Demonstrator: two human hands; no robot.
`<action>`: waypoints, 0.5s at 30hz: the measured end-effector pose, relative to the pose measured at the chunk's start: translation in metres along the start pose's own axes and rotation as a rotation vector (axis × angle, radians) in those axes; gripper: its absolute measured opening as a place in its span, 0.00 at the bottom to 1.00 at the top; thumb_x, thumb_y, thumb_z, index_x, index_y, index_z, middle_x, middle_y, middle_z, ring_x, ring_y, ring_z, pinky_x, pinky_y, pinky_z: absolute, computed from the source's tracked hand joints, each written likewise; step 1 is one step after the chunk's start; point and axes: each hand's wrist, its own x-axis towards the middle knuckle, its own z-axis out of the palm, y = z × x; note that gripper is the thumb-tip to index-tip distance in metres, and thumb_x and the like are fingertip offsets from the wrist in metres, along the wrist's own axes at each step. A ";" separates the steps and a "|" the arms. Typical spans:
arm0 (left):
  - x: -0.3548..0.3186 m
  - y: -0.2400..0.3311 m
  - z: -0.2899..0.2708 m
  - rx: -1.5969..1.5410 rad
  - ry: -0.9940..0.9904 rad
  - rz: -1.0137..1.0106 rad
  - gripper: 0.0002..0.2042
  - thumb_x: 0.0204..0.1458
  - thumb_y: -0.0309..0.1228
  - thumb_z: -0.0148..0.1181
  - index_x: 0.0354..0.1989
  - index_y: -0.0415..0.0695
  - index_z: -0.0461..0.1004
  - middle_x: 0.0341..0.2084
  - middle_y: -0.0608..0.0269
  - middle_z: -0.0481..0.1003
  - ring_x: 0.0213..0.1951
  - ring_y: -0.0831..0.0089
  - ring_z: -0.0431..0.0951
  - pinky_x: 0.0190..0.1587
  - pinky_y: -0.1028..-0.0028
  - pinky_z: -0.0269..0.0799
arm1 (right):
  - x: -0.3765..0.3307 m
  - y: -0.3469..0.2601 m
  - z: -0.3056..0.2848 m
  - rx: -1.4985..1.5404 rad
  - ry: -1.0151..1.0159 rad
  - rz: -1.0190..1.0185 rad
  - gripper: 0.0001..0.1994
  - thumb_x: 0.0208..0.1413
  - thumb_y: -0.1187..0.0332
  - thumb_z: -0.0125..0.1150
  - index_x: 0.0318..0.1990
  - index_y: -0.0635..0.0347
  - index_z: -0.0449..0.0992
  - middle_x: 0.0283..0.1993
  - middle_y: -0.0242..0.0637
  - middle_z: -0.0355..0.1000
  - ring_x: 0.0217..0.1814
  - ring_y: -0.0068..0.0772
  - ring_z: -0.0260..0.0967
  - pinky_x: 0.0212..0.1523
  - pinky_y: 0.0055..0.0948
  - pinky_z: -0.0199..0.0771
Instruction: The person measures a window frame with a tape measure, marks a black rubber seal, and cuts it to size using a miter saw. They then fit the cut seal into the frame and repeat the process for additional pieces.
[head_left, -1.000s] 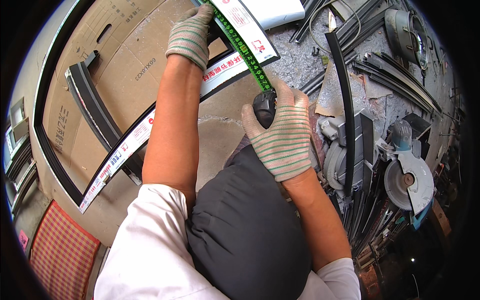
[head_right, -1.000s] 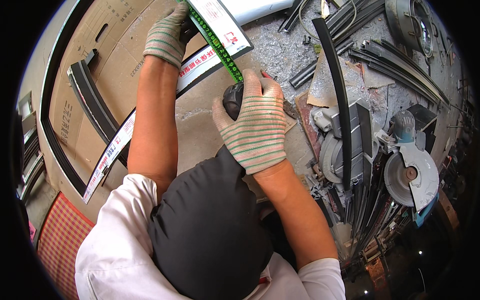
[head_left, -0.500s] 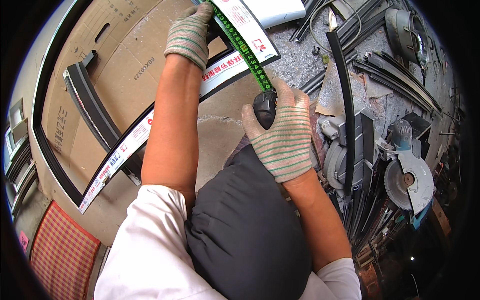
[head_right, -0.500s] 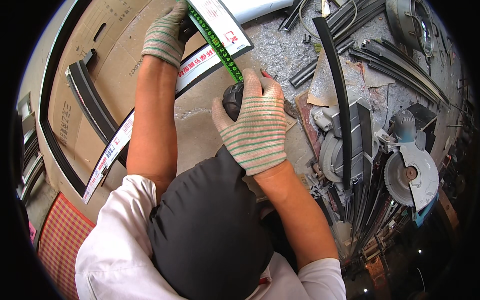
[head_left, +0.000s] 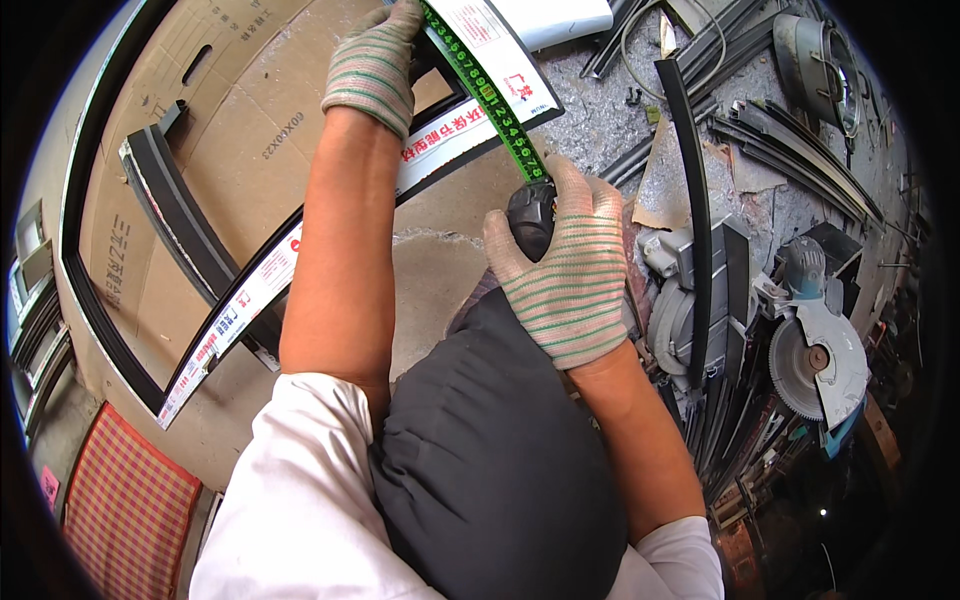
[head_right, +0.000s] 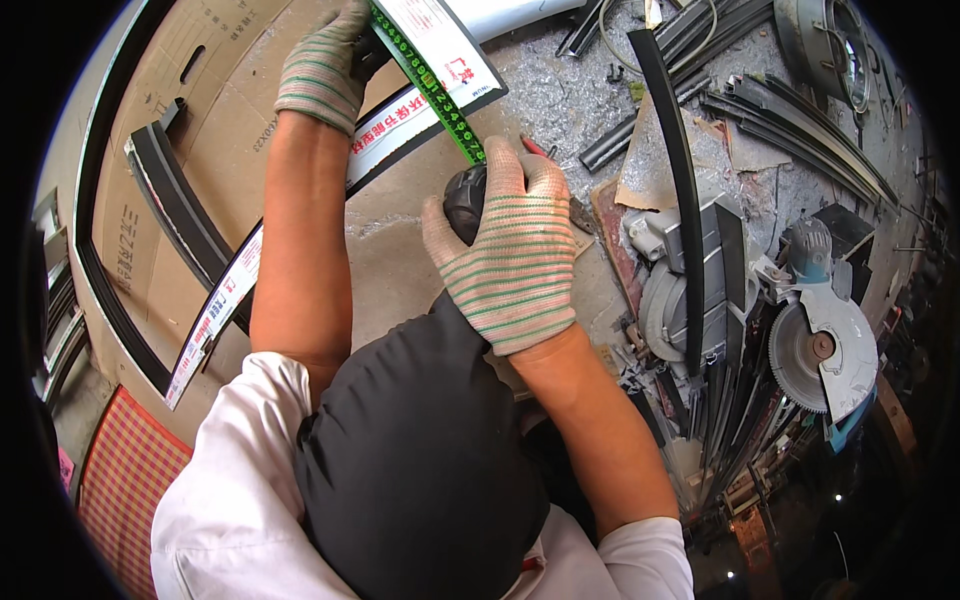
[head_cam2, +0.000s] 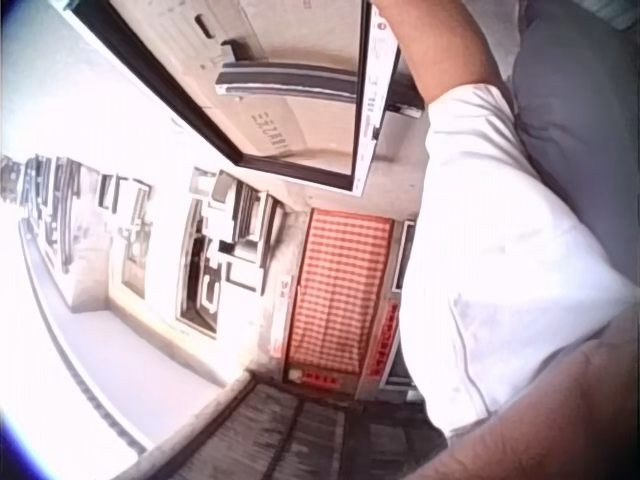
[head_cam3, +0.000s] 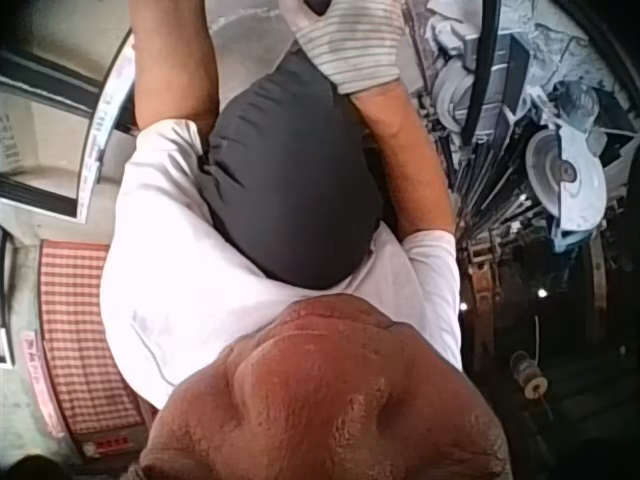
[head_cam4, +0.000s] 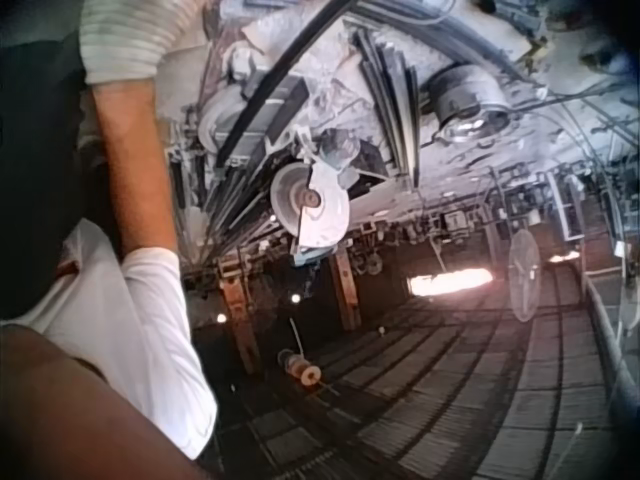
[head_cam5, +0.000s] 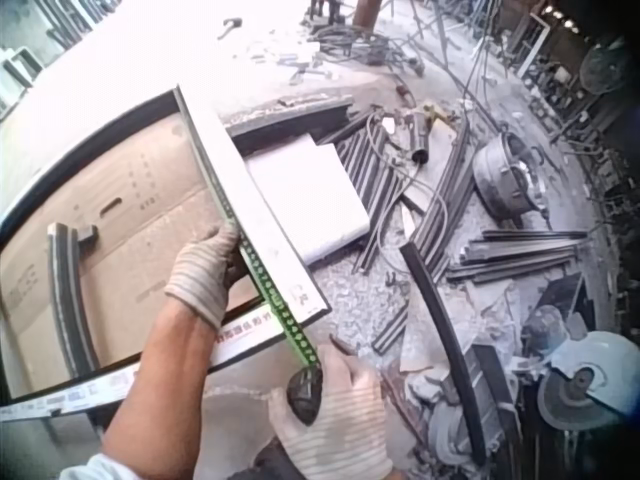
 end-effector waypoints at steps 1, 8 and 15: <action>0.001 0.000 0.000 -0.002 0.008 0.004 0.18 0.61 0.30 0.67 0.56 0.39 0.71 0.40 0.53 0.80 0.37 0.58 0.83 0.40 0.61 0.84 | 0.000 0.000 0.000 0.003 0.000 -0.002 0.37 0.49 0.63 0.77 0.65 0.64 0.67 0.55 0.57 0.65 0.54 0.52 0.69 0.57 0.44 0.74; 0.000 -0.002 0.002 -0.003 0.011 0.000 0.16 0.61 0.31 0.67 0.54 0.40 0.71 0.39 0.54 0.81 0.37 0.61 0.83 0.38 0.63 0.84 | 0.001 -0.001 0.000 0.017 -0.008 0.007 0.37 0.46 0.62 0.78 0.63 0.66 0.68 0.56 0.60 0.65 0.58 0.61 0.68 0.59 0.51 0.73; -0.006 0.001 0.004 0.101 -0.035 0.025 0.13 0.63 0.35 0.65 0.50 0.41 0.76 0.35 0.58 0.81 0.34 0.65 0.82 0.36 0.67 0.81 | 0.002 -0.002 -0.001 -0.005 0.007 -0.012 0.36 0.48 0.64 0.77 0.64 0.64 0.69 0.53 0.56 0.66 0.54 0.52 0.69 0.56 0.44 0.74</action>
